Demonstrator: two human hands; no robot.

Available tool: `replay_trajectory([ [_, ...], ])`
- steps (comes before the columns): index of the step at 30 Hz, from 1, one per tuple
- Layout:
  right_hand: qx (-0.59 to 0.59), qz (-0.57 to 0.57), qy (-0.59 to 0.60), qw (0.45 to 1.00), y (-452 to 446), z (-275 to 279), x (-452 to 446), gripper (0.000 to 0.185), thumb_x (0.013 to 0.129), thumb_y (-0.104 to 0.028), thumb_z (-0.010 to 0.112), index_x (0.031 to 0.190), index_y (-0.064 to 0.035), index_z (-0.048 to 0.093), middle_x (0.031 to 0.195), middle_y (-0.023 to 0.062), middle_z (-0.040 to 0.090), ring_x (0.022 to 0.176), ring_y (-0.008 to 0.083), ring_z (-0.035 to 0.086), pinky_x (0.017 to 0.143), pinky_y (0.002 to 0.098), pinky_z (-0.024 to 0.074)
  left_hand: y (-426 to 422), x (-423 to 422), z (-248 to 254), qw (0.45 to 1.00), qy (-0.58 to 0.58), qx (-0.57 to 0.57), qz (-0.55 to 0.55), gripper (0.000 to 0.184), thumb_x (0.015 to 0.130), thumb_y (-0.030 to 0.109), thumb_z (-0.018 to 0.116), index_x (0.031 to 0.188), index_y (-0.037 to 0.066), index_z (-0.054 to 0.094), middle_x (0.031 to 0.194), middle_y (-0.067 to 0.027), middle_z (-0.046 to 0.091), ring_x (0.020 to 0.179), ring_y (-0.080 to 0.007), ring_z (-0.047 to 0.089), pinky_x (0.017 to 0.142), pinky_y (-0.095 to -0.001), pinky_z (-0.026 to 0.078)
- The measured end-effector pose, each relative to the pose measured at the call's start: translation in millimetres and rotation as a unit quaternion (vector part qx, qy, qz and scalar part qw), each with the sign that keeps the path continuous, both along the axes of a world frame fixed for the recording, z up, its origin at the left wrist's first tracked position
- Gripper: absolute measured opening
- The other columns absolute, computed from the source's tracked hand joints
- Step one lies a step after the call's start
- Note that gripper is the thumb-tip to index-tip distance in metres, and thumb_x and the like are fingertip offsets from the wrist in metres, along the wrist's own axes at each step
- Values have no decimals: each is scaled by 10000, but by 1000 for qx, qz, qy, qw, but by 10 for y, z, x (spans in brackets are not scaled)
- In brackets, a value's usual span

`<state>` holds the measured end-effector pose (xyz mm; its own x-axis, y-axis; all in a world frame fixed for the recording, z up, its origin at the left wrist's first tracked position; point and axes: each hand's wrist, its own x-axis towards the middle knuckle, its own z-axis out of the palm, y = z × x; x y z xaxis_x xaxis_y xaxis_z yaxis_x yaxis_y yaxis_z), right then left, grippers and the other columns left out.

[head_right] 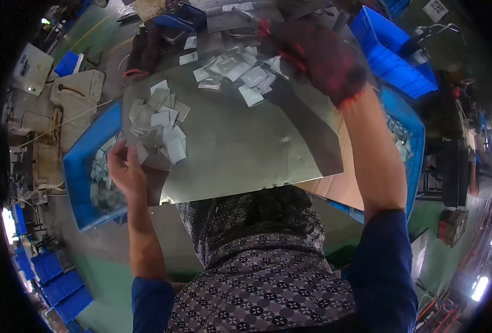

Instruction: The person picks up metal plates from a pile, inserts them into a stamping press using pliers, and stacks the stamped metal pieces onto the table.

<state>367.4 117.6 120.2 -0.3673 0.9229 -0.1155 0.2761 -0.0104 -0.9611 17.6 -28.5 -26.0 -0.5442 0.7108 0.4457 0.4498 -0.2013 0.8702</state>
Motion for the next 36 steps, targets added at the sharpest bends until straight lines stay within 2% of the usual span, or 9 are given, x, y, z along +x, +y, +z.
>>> replay_trajectory([
  [2, -36, -30, 59, 997, 301, -46, 6, 243, 822, -145, 608, 1057, -123, 664, 833, 48, 647, 654, 113, 607, 509, 242, 462, -17, 34, 48, 998, 45, -35, -5, 191, 846, 48, 660, 1024, 7, 606, 810, -3, 571, 706, -58, 456, 629, -201, 391],
  [4, 663, 80, -290, 686, 573, -167, 171, 279, 813, -92, 594, 1088, -77, 643, 882, 67, 652, 754, 140, 622, 564, 256, 472, -21, 13, 13, 996, 54, -68, -7, 198, 840, 58, 668, 1023, 12, 608, 790, 3, 577, 697, -53, 448, 609, -194, 377],
  [10, 123, 73, -8, 990, 35, -154, 346, 273, 900, -345, 605, 957, -87, 674, 771, 40, 657, 554, 59, 545, 410, 194, 360, -19, 44, 59, 996, 54, -75, -9, 183, 843, 68, 666, 1007, 6, 614, 795, -2, 591, 672, -44, 453, 574, -199, 379],
  [14, 237, 52, 11, 970, 209, -205, 155, 290, 916, -364, 576, 955, -97, 680, 760, 35, 647, 543, 61, 535, 412, 203, 364, 5, 15, 28, 997, 50, -56, -26, 172, 848, 71, 660, 999, 1, 619, 794, -5, 599, 652, -45, 458, 579, -202, 389],
  [20, -123, -157, -1, 980, 266, 145, -209, 237, 934, -253, 544, 936, -76, 702, 912, 31, 687, 585, 43, 542, 485, 177, 392, -16, 24, 12, 998, 12, -57, -15, 169, 848, 80, 660, 989, -8, 626, 799, -10, 617, 659, -48, 469, 600, -194, 396],
  [25, 294, 115, -95, 944, 500, -141, 89, 248, 945, -183, 547, 1075, 10, 632, 989, 87, 678, 766, 138, 651, 671, 285, 537, -8, -3, -1, 997, 34, -64, -19, 177, 847, 87, 666, 992, -8, 629, 802, -10, 618, 665, -49, 474, 605, -195, 399],
  [29, 73, 66, -79, 992, 246, -187, 205, 192, 918, -228, 611, 1018, -81, 683, 781, 31, 627, 667, 99, 563, 634, 254, 479, -17, 3, 10, 997, 54, -60, -5, 184, 847, 91, 670, 998, -7, 631, 794, -3, 614, 668, -49, 477, 609, -194, 400],
  [30, 335, 103, -119, 929, 158, -349, 279, 204, 913, -197, 613, 1046, -55, 675, 780, 32, 617, 676, 105, 554, 626, 259, 464, -5, 34, 20, 998, 35, -60, -9, 184, 845, 94, 674, 996, -5, 634, 791, 0, 608, 670, -48, 479, 611, -196, 402],
  [36, -98, 35, 163, 981, -670, -646, -174, 339, 883, -118, 613, 1177, 50, 590, 942, 87, 652, 774, 125, 582, 660, 268, 470, -40, 212, 293, 941, 320, -73, -79, 322, 677, 141, 766, 971, 59, 664, 901, -89, 658, 827, -271, 600, 741, -361, 469],
])
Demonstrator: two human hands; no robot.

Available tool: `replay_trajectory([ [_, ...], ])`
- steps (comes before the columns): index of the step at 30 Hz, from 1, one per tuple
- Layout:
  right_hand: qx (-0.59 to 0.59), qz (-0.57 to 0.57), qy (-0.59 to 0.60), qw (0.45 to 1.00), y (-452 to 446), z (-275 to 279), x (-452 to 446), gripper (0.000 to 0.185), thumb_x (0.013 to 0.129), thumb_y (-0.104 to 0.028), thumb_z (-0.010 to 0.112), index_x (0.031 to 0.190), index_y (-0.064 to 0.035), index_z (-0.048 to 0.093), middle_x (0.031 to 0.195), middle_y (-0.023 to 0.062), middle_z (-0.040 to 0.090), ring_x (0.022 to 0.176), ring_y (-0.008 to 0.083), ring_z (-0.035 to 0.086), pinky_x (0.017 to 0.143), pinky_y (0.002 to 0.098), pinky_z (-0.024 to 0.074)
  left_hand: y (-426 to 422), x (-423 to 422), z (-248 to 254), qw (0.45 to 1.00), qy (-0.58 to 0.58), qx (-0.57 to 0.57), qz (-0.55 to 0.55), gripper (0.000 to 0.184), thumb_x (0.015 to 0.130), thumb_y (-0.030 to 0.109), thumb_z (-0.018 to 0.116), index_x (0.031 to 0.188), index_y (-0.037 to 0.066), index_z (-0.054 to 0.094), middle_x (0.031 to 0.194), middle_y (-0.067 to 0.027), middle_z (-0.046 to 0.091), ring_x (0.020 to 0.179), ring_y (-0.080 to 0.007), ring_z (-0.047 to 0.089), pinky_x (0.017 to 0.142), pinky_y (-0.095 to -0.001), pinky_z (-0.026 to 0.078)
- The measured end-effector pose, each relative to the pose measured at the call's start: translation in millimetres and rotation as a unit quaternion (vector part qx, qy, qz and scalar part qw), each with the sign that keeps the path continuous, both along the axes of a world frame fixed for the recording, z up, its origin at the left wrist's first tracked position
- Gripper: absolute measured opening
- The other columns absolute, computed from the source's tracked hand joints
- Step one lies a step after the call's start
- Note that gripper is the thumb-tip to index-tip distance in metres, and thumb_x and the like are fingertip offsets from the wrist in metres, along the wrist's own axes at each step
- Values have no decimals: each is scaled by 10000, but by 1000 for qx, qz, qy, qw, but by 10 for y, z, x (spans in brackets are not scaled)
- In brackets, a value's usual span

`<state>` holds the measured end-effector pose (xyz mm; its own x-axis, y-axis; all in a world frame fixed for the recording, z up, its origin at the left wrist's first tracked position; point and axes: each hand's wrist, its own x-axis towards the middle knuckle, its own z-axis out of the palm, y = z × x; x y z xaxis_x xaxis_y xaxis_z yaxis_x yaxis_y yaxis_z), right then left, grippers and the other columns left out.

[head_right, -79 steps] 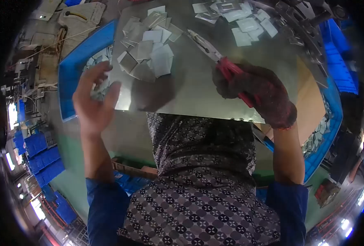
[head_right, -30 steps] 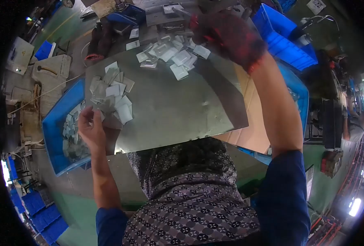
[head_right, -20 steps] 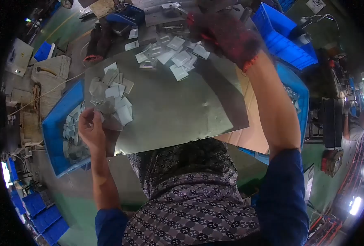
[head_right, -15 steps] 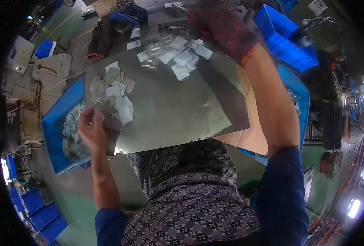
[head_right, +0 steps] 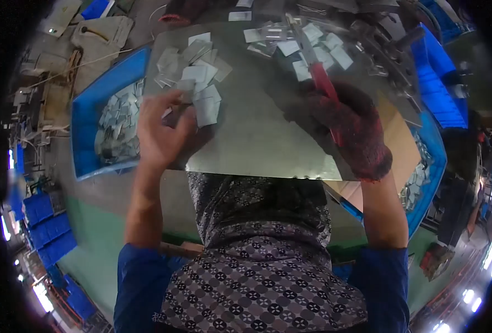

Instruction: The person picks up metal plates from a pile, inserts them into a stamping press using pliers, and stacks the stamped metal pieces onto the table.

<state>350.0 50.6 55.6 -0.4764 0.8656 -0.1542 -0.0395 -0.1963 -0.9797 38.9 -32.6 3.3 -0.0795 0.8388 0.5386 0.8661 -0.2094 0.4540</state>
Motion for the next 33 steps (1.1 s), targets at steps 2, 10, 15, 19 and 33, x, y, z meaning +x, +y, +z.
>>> replay_trajectory([
  [2, -58, 34, -7, 998, -72, -31, -52, 365, 878, -120, 619, 1199, 49, 577, 983, 100, 659, 812, 132, 602, 684, 270, 485, 9, 112, 75, 996, 78, -22, -47, 396, 643, 220, 786, 988, 71, 661, 893, -68, 651, 829, -277, 596, 742, -374, 460],
  [10, -105, 90, -20, 990, -157, -44, -112, 409, 879, -131, 619, 1241, 46, 547, 1056, 114, 658, 916, 168, 640, 764, 290, 516, -6, 267, 73, 990, 83, -112, -13, 329, 665, 164, 732, 968, 68, 648, 874, -80, 642, 841, -285, 603, 723, -398, 471],
  [15, -104, 139, -24, 984, -227, -42, -9, 418, 876, -99, 624, 1261, 37, 538, 1066, 98, 657, 929, 148, 620, 790, 275, 498, -24, 212, 32, 943, -282, -177, 5, 230, 762, 22, 702, 976, 26, 618, 811, -64, 643, 708, -137, 617, 649, -281, 490],
  [19, -78, 203, 17, 976, -382, -96, 31, 411, 885, -116, 646, 1256, 30, 548, 1079, 97, 653, 953, 142, 602, 820, 275, 479, 43, 72, 4, 833, -539, -117, -49, 92, 856, -15, 627, 945, -6, 606, 795, -32, 626, 639, -87, 582, 577, -205, 470],
  [33, 57, 242, -82, 965, -416, 9, 46, 311, 877, -134, 657, 1160, -16, 604, 901, 81, 661, 764, 140, 632, 608, 271, 510, 227, -17, 156, 700, -654, -253, -140, 63, 856, 19, 630, 917, 17, 618, 828, -34, 615, 690, -106, 577, 609, -227, 468],
])
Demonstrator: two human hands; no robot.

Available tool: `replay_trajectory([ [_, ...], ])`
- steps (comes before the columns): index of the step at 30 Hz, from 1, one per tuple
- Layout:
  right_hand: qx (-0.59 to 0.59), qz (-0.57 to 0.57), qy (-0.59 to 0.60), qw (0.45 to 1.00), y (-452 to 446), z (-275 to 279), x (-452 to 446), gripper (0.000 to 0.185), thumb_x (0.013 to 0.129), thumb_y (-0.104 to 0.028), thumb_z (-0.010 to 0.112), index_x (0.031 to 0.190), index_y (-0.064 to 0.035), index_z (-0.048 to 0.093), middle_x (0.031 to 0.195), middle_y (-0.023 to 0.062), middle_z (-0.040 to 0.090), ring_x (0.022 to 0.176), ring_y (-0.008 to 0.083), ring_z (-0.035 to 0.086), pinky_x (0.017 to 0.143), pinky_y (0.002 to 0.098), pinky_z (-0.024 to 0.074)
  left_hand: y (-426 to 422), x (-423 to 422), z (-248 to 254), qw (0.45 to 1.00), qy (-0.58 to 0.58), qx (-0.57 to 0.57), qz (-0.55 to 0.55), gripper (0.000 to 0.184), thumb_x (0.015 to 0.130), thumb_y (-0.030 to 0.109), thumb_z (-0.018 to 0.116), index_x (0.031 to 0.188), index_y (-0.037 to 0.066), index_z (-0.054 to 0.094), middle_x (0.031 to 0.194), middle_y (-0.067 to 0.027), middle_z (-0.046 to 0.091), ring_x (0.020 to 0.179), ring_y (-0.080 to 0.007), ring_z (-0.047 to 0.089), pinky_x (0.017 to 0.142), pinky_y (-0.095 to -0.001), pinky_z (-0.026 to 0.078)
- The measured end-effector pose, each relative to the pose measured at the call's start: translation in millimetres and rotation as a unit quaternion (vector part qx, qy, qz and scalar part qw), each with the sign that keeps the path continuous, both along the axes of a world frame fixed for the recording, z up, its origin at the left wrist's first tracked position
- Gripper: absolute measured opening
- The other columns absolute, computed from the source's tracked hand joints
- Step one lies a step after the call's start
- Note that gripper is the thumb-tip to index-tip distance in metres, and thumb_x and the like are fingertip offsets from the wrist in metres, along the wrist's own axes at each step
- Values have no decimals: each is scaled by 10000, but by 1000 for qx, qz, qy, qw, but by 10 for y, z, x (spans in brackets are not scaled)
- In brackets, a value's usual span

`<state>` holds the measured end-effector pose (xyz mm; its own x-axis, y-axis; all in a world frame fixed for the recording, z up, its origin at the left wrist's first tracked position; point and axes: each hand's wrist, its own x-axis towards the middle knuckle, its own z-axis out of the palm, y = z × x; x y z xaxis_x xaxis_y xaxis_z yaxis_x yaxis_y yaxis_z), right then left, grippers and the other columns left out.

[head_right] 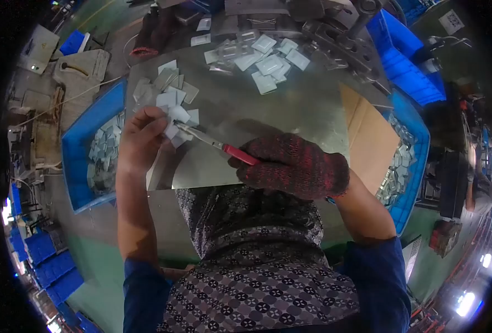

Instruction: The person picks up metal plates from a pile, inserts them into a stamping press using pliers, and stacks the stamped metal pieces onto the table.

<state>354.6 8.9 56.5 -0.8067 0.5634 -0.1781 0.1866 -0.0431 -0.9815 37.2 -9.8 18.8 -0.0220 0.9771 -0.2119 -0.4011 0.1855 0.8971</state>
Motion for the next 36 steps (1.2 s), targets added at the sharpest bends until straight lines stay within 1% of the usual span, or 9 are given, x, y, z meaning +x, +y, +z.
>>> replay_trajectory([
  [6, -145, -131, -37, 980, 192, 360, 33, 278, 836, -20, 620, 1113, -38, 641, 840, 91, 653, 638, 205, 604, 561, 291, 500, -45, 119, 218, 981, 76, 161, 81, 212, 869, 26, 590, 1077, -8, 584, 909, -72, 606, 814, -140, 552, 726, -282, 462],
  [7, 67, -124, -76, 987, 338, 340, 112, 271, 842, -31, 616, 1111, -45, 649, 846, 75, 656, 632, 186, 599, 558, 292, 495, -138, 229, 431, 976, 21, 215, 30, 236, 859, 34, 585, 1089, -17, 579, 904, -90, 612, 830, -162, 556, 714, -288, 464],
  [13, 578, -136, -84, 801, 1374, 353, 270, 206, 889, -50, 588, 1081, -90, 650, 846, 29, 648, 526, 50, 506, 452, 205, 377, -577, 1077, 1036, 885, -214, 344, -229, 217, 831, 67, 597, 1030, -21, 589, 862, -132, 614, 801, -193, 558, 671, -278, 457],
  [20, 587, -54, -39, 807, 1537, 407, 412, 262, 892, -21, 570, 1144, -72, 620, 911, 70, 658, 637, 73, 586, 511, 191, 416, -606, 1148, 1062, 868, -255, 343, -252, 181, 796, 79, 632, 959, 3, 612, 839, -147, 601, 732, -185, 544, 645, -268, 444],
  [21, 381, -85, 2, 921, 1365, 428, 543, 268, 896, -29, 565, 1158, -63, 610, 950, 80, 658, 758, 94, 615, 556, 186, 434, -606, 1138, 1053, 868, -258, 342, -250, 175, 791, 81, 637, 949, 7, 615, 835, -150, 599, 722, -184, 542, 641, -266, 442],
  [24, 305, -107, 85, 942, 1070, 408, 432, 307, 904, -72, 577, 1195, 25, 568, 919, 44, 649, 854, 140, 620, 789, 276, 508, -585, 1095, 1044, 871, -256, 340, -247, 160, 776, 86, 653, 919, 17, 625, 825, -156, 594, 692, -181, 536, 630, -262, 436],
  [28, 71, -354, -82, 929, 1042, 733, -134, 289, 922, -243, 565, 1113, -36, 628, 880, 67, 671, 581, 77, 530, 491, 203, 382, -506, 990, 1011, 884, -230, 332, -235, 141, 756, 92, 673, 878, 31, 638, 812, -165, 587, 653, -177, 528, 615, -256, 428],
  [31, -19, -391, -43, 919, 1233, 678, -122, 270, 906, -309, 592, 980, -60, 668, 829, 43, 669, 522, 52, 514, 417, 187, 340, -553, 697, 882, 926, -160, 289, -185, 190, 704, 82, 682, 883, 39, 634, 827, -151, 589, 731, -190, 537, 623, -284, 416],
  [36, 65, -369, -193, 907, 1193, 899, -289, 280, 908, -313, 594, 901, -43, 669, 788, 48, 650, 531, 68, 514, 445, 198, 366, -601, 407, 557, 973, -43, 220, -60, 209, 713, 98, 682, 888, 30, 591, 853, -104, 583, 754, -190, 532, 694, -295, 412],
])
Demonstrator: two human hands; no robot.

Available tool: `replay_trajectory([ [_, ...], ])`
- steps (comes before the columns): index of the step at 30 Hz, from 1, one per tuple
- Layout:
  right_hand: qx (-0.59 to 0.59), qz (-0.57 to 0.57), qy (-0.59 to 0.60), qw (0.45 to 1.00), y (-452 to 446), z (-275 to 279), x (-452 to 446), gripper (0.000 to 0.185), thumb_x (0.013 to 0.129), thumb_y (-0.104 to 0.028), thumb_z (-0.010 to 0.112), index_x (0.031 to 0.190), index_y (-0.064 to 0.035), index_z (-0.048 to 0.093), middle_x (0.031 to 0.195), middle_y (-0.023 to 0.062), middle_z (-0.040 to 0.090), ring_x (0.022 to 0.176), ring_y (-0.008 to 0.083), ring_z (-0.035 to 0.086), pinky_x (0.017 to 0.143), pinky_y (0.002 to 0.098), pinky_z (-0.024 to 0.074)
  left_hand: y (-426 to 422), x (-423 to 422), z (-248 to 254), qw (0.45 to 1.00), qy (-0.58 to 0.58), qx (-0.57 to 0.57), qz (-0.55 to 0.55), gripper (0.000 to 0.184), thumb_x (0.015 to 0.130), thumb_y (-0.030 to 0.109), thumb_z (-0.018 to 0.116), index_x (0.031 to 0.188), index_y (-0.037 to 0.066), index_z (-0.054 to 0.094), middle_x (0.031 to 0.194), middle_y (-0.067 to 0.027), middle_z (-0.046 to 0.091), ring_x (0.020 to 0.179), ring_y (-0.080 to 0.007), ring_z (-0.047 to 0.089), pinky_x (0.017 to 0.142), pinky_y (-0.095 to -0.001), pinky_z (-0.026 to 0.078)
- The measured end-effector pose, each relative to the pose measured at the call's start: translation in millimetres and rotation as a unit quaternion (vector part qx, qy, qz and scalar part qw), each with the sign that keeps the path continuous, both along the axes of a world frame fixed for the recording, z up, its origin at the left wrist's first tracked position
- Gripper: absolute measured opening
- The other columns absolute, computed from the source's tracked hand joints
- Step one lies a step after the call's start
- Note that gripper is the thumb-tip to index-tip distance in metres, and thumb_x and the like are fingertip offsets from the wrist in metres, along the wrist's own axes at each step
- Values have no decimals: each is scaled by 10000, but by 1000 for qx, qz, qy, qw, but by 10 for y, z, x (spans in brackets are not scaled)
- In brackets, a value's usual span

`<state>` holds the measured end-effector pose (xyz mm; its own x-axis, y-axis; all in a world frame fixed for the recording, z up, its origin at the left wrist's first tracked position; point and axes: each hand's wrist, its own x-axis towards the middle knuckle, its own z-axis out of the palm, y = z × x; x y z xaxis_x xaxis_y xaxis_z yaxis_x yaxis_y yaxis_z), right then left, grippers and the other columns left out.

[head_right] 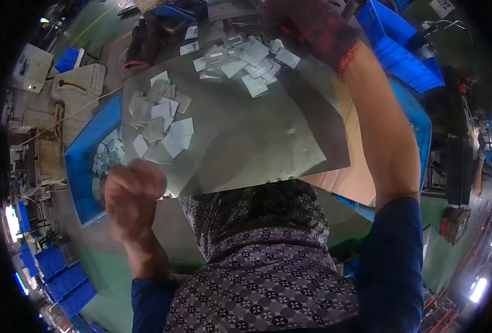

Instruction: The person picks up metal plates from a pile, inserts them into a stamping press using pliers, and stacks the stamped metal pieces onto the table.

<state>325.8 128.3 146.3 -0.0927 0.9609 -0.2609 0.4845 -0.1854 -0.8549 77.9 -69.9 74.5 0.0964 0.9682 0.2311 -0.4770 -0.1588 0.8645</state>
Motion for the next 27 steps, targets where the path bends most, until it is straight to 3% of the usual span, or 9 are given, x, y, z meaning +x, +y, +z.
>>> replay_trajectory([
  [3, -43, -4, 121, 992, 47, -80, 119, 253, 908, -263, 598, 924, -21, 669, 797, 72, 642, 628, 114, 574, 544, 234, 436, 100, -130, -138, 962, 232, -30, 139, 202, 769, 49, 649, 959, 13, 590, 857, -78, 592, 816, -186, 557, 764, -299, 434],
  [6, -5, 143, 196, 970, 171, -403, 594, 178, 852, -100, 646, 1008, -16, 657, 929, 84, 663, 843, 181, 631, 765, 296, 497, 254, -206, -204, 797, 562, -9, 221, 266, 759, 41, 652, 1022, 10, 619, 945, -82, 642, 867, -211, 589, 806, -312, 452],
  [7, 9, 198, 206, 958, 177, -467, 731, 203, 833, -51, 661, 1033, -16, 653, 972, 86, 671, 906, 199, 645, 830, 313, 511, 302, -221, -232, 763, 604, 9, 231, 329, 723, 61, 680, 1049, 35, 634, 1002, -113, 653, 897, -270, 604, 835, -347, 456],
  [10, 392, 323, -81, 858, -180, -643, 758, 177, 807, -49, 663, 983, -57, 680, 1004, 118, 680, 924, 264, 656, 813, 349, 520, 478, -273, -388, 697, 676, 117, 207, 390, 696, 124, 719, 1074, 67, 644, 1085, -107, 652, 990, -308, 585, 917, -410, 428],
  [13, 289, 350, -40, 890, -483, -760, 701, 246, 769, -12, 652, 1003, -83, 681, 1048, 113, 676, 941, 307, 648, 834, 364, 515, 565, -255, -490, 675, 698, 156, 182, 384, 697, 115, 713, 1071, 68, 646, 1075, -81, 652, 1003, -291, 575, 907, -406, 431],
  [16, 13, 250, 24, 968, -684, -831, 638, 289, 763, 12, 633, 1028, -94, 679, 1068, 102, 671, 952, 304, 644, 867, 367, 510, 611, -271, -548, 680, 699, 167, 141, 382, 679, 97, 720, 1053, 80, 645, 1052, -91, 642, 1024, -311, 571, 911, -410, 436],
  [20, -43, 264, 49, 962, -810, -997, 682, 266, 808, 8, 607, 1070, -13, 648, 1065, 117, 669, 942, 292, 649, 896, 358, 504, 650, -255, -529, 697, 692, 148, 117, 390, 668, 83, 724, 1050, 77, 644, 1008, -105, 634, 994, -324, 570, 880, -416, 451],
  [23, -66, 267, 330, 903, -885, -1032, 628, 236, 910, -52, 553, 1108, 70, 591, 1075, 151, 656, 948, 278, 647, 901, 358, 501, 664, -235, -521, 736, 653, 110, 137, 348, 669, 99, 729, 1004, 48, 648, 948, -81, 630, 905, -268, 591, 816, -380, 477],
  [27, -140, 295, 370, 870, -1012, -981, 494, 310, 965, -112, 503, 1181, 109, 527, 1063, 190, 643, 943, 267, 646, 873, 375, 511, 605, -275, -587, 848, 493, 6, 196, 361, 655, 57, 753, 995, 26, 636, 896, -78, 622, 746, -164, 605, 684, -288, 501],
])
